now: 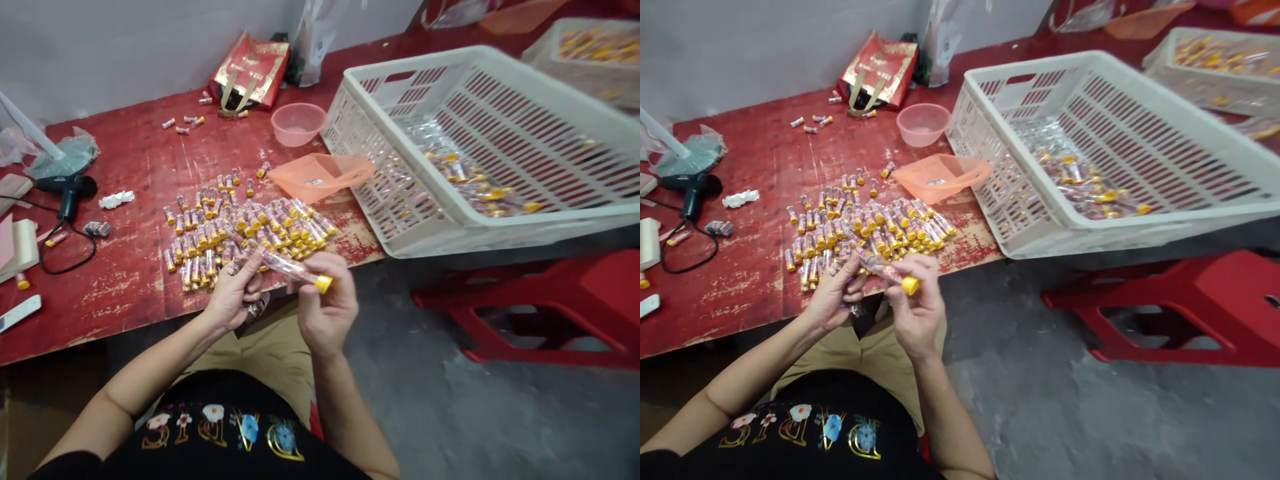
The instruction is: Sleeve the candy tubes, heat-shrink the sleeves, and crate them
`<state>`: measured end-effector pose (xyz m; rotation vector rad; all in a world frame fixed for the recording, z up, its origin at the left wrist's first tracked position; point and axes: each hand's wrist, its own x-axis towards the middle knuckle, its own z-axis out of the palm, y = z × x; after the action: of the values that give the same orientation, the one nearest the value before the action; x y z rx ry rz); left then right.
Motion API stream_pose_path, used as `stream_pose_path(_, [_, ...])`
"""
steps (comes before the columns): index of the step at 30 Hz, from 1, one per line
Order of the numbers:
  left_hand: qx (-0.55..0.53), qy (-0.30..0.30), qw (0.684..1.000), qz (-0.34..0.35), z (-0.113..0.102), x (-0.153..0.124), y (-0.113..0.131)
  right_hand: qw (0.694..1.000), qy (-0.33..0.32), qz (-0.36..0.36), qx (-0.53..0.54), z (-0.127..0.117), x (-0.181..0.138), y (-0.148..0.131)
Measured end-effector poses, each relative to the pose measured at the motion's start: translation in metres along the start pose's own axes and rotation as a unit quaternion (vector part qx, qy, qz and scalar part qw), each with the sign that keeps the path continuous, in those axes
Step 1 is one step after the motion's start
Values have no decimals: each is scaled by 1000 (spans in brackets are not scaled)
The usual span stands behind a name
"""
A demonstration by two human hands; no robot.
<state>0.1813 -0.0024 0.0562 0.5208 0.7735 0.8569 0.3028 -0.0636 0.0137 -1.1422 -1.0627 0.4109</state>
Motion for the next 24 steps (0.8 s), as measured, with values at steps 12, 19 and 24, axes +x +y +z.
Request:
stream_pose_path(12, [112, 1, 994, -6, 4, 7, -3, 993, -93, -65, -33, -10, -9, -3])
stream_pose_path(19, [127, -4, 992, 0, 12, 9, -15, 995, -23, -76, -53, -9, -3, 3])
stream_pose_path(24, [111, -6, 994, -8, 18, 6, -23, 993, 72, -60, -77, -13, 1, 2])
